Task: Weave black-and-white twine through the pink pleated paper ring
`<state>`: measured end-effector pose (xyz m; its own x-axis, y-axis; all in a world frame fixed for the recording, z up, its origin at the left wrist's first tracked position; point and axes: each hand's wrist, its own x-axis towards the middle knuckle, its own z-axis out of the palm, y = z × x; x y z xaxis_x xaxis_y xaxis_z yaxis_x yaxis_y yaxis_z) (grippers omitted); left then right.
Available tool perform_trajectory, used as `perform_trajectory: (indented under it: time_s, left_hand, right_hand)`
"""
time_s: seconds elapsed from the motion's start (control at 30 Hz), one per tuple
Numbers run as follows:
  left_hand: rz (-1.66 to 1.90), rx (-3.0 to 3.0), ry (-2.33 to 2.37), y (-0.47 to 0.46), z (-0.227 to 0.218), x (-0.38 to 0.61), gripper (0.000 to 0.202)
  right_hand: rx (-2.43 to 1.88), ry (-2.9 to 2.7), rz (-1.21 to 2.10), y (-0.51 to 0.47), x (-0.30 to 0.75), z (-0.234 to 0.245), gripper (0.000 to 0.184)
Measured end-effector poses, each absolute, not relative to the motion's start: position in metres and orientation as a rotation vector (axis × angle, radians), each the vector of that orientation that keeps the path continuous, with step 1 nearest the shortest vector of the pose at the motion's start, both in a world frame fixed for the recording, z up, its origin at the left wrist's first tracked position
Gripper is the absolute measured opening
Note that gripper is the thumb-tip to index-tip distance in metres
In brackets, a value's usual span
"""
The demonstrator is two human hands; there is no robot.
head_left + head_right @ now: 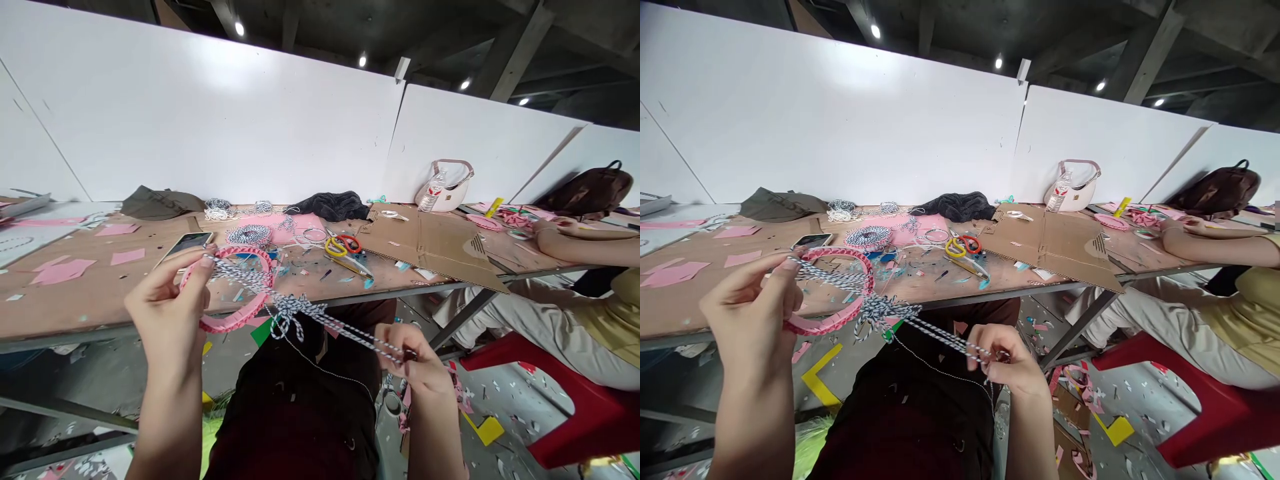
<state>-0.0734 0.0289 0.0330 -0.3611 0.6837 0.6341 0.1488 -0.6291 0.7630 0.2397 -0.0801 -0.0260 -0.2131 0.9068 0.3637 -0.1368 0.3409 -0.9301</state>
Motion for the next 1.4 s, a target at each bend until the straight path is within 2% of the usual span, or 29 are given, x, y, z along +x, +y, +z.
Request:
perform_trajectory:
  time_s: [0.13, 0.27, 0.3, 0.37, 0.43, 0.53, 0.63, 0.73, 0.87, 1.03, 1.13, 1.27, 1.4]
  left_hand:
    - [2.052, 1.226, 0.983, 0.024, 0.042, -0.061, 0.007]
    - [1.985, 1.212, 0.912, 0.027, 0.044, -0.058, 0.007]
    - [1.979, 1.212, 0.901, 0.028, 0.044, -0.058, 0.006]
    - [1.986, 1.204, 0.882, 0.028, 0.044, -0.056, 0.006]
    - [2.014, 1.225, 0.871, 0.025, 0.044, -0.052, 0.008]
    - [2.053, 1.414, 0.881, 0.016, 0.046, -0.039, 0.011]
    - [2.101, 1.603, 0.874, 0.005, 0.051, -0.025, 0.015]
    - [2.111, 1.700, 0.843, -0.001, 0.054, -0.018, 0.020]
    - [2.055, 1.761, 0.857, 0.000, 0.051, -0.022, 0.021]
    - [2.119, 1.779, 0.928, 0.007, 0.042, -0.031, 0.018]
    - [1.897, 1.904, 0.963, 0.009, 0.038, -0.033, 0.017]
    - [1.446, 2.011, 0.854, 0.006, 0.038, -0.034, 0.036]
    - [1.285, 2.090, 0.723, 0.001, 0.037, -0.026, 0.024]
  right_hand:
    - [-0.731, -1.319, 1.174, -0.086, 0.249, -0.046, 0.044]
    - [-0.681, -1.238, 1.093, -0.085, 0.254, -0.053, 0.065]
    - [-0.704, -1.185, 1.054, -0.084, 0.256, -0.051, 0.065]
    - [-0.888, -1.073, 0.934, -0.080, 0.255, -0.042, 0.053]
    - [-1.178, -0.955, 0.664, -0.075, 0.245, -0.029, 0.042]
    - [-1.348, -0.933, 0.347, -0.069, 0.208, -0.013, 0.034]
    - [-1.281, -1.188, 0.559, -0.064, 0.155, -0.011, 0.031]
    - [-1.242, -1.335, 0.603, -0.056, 0.113, -0.019, 0.039]
    - [-1.154, -1.252, 0.614, -0.050, 0.105, -0.024, 0.018]
    - [-0.968, -1.120, 0.705, -0.057, 0.130, -0.010, 0.016]
    - [-0.962, -1.111, 0.622, -0.057, 0.139, -0.002, 0.010]
    - [-1.010, -1.153, 0.644, -0.051, 0.143, 0.001, 0.016]
    - [-1.014, -1.104, 0.700, -0.049, 0.142, 0.003, 0.019]
